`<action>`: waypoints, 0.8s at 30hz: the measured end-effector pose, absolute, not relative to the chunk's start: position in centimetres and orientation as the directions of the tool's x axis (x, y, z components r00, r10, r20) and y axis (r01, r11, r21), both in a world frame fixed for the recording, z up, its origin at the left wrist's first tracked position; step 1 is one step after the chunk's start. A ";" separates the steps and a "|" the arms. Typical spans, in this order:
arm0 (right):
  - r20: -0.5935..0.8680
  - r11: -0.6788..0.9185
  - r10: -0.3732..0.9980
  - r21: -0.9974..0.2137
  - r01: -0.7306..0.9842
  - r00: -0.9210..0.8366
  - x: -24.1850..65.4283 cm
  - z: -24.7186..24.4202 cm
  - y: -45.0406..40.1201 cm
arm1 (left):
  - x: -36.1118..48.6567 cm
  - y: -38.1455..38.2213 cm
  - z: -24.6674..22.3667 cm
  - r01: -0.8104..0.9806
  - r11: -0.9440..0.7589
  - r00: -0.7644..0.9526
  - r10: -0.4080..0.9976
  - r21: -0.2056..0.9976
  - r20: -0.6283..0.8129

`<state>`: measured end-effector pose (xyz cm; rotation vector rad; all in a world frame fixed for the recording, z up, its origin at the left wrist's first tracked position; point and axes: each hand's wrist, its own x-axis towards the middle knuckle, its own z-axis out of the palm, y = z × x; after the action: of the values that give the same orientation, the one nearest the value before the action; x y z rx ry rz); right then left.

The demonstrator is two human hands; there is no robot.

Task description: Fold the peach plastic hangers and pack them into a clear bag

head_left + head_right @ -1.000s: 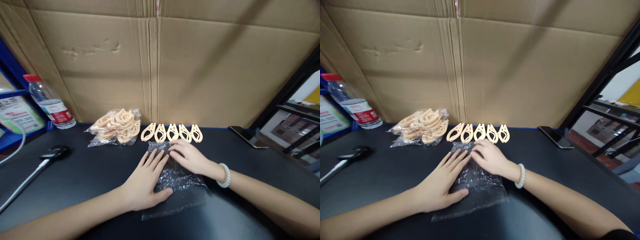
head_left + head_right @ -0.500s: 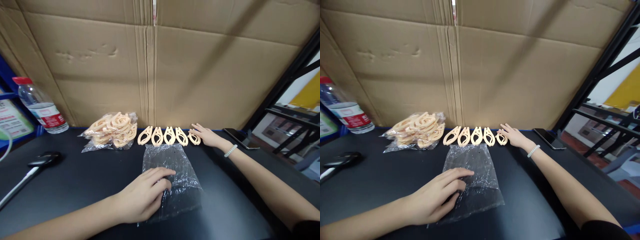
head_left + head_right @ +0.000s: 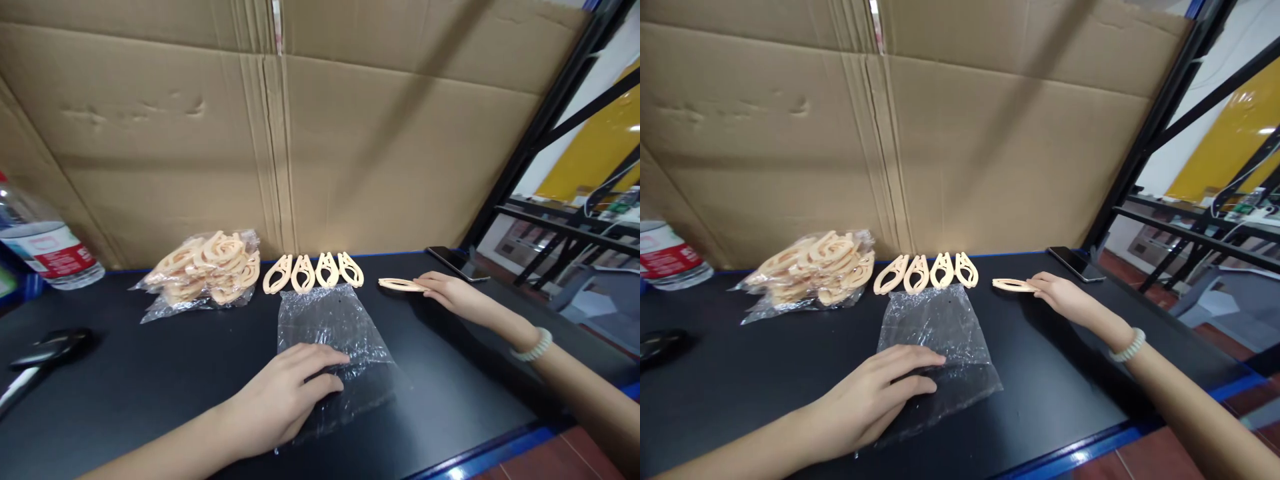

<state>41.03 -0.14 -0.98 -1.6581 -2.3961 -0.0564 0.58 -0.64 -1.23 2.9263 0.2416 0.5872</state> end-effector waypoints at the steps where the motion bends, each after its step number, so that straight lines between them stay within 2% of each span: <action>1: 0.270 0.355 0.910 -0.109 0.929 -0.316 40.9 -1.0 -1.3 | 0.6 -0.6 -1.2 0.121 -0.978 0.909 0.178 0.170 0.377; 5: 0.631 0.370 0.745 -0.125 0.920 -0.214 38.2 0.2 -5.7 | 0.8 -0.7 -1.1 0.120 -0.978 0.902 0.179 0.169 0.393; 7: 0.734 0.384 0.652 -0.102 0.918 -0.191 35.9 1.3 -7.8 | 0.9 -0.7 -1.1 0.118 -0.978 0.902 0.177 0.171 0.395; 10: 0.817 0.314 0.563 -0.067 0.947 -0.129 32.3 2.8 -11.0 | 1.0 -0.8 -1.1 0.120 -0.977 0.897 0.184 0.178 0.401; 11: 0.815 0.339 0.562 -0.071 0.938 -0.142 31.2 3.1 -11.9 | 0.9 -0.9 -1.1 0.124 -0.975 0.894 0.190 0.182 0.406; 13: 0.775 0.480 0.564 -0.027 0.877 -0.285 29.2 3.4 -13.4 | 0.9 -0.9 -1.2 0.139 -0.971 0.885 0.210 0.194 0.415; 16: 0.738 0.604 0.457 0.152 0.782 -0.497 26.5 3.6 -14.2 | 0.8 -1.0 -1.5 0.170 -0.963 0.873 0.246 0.209 0.422; 22: 0.490 0.670 0.440 0.378 0.639 -0.752 22.6 3.6 -12.4 | 0.8 -1.0 -1.7 0.181 -0.955 0.874 0.267 0.237 0.405; 24: 0.447 0.685 0.419 0.416 0.598 -0.790 22.1 2.9 -11.6 | 0.9 -1.1 -1.6 0.188 -0.951 0.868 0.277 0.244 0.412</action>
<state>22.05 -11.63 2.90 -0.8034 -2.5818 -0.7992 0.87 -1.08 -1.65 2.8450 0.3586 0.6709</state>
